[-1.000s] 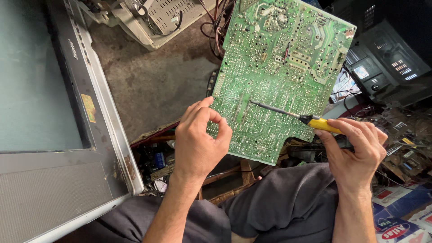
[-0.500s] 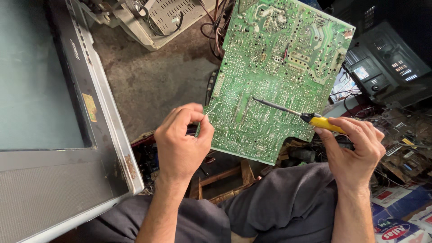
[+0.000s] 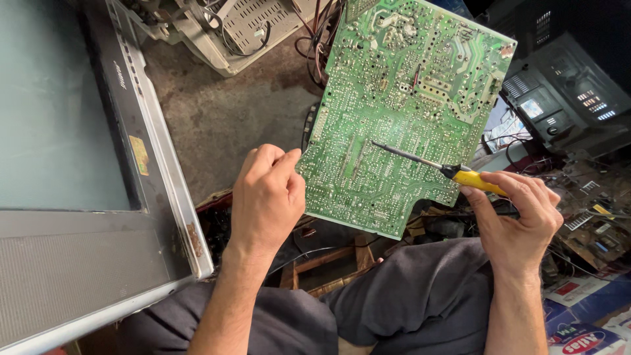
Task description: The person sits cross-legged on the floor and uses a soldering iron to work on a green circuit board. They repeatedly apply the soldering iron to various points on the board while holding it steady with their other hand.
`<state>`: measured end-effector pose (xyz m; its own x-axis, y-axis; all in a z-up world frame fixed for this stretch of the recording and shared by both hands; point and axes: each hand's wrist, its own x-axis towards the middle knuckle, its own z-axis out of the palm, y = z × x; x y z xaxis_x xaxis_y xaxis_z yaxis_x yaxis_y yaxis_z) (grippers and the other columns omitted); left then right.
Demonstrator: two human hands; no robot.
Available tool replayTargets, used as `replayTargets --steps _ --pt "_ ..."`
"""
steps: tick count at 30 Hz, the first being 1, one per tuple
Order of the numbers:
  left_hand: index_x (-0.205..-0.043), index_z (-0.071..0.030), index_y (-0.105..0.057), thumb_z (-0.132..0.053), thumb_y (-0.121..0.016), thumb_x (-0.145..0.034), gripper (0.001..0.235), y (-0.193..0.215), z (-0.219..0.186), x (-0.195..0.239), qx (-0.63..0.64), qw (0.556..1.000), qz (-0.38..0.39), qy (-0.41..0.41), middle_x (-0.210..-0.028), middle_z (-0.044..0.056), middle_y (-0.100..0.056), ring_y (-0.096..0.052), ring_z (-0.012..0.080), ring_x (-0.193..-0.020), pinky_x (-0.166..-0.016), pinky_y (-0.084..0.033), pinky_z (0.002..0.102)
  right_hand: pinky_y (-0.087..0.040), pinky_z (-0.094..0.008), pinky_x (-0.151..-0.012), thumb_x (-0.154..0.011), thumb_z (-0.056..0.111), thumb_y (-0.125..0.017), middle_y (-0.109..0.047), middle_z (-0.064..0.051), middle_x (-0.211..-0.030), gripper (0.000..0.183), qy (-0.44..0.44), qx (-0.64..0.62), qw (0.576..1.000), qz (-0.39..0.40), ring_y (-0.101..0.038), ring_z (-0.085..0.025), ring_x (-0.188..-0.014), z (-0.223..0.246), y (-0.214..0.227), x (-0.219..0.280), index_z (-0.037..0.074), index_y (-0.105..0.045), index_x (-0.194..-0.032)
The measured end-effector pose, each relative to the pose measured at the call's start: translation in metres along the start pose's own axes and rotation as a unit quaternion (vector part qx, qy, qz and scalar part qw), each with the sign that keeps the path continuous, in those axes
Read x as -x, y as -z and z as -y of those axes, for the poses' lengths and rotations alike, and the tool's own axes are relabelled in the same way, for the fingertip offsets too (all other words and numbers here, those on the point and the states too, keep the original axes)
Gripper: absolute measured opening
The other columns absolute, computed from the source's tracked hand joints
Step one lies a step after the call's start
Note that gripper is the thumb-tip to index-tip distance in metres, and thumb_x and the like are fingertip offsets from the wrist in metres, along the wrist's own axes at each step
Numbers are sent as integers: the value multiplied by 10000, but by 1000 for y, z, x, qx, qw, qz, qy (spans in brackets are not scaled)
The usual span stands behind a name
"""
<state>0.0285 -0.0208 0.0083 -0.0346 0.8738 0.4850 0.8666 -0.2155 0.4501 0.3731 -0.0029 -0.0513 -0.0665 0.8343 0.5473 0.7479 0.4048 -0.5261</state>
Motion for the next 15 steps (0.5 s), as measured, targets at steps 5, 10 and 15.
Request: replayTargets --steps 5,10,15 --pt "-977 3 -712 25 -669 -861 125 -4 1 -3 -5 1000 -1 10 -912 120 -612 -632 315 -907 -773 -541 431 -445 -280 -948 -919 101 -911 -757 -52 -1085 263 -4 -4 1000 -3 -714 -179 -1055 0 1 1 65 -756 -1129" --pt "-931 -17 -704 -44 -730 -911 43 -2 0 -6 13 1000 -3 25 -895 106 -619 -632 304 -864 -754 -531 430 -445 -279 -953 -928 100 -909 -757 -49 -1088 252 0 -9 1000 -4 -716 -181 -1064 1 1 1 67 -754 -1124" --pt "-950 -27 -717 -52 -758 -927 53 0 -6 -11 64 997 -28 23 -884 86 -626 -644 283 -840 -741 -524 403 -444 -277 -938 -969 124 -929 -758 -45 -1084 237 4 -15 1000 -2 -715 -176 -1042 2 0 -1 62 -752 -1114"
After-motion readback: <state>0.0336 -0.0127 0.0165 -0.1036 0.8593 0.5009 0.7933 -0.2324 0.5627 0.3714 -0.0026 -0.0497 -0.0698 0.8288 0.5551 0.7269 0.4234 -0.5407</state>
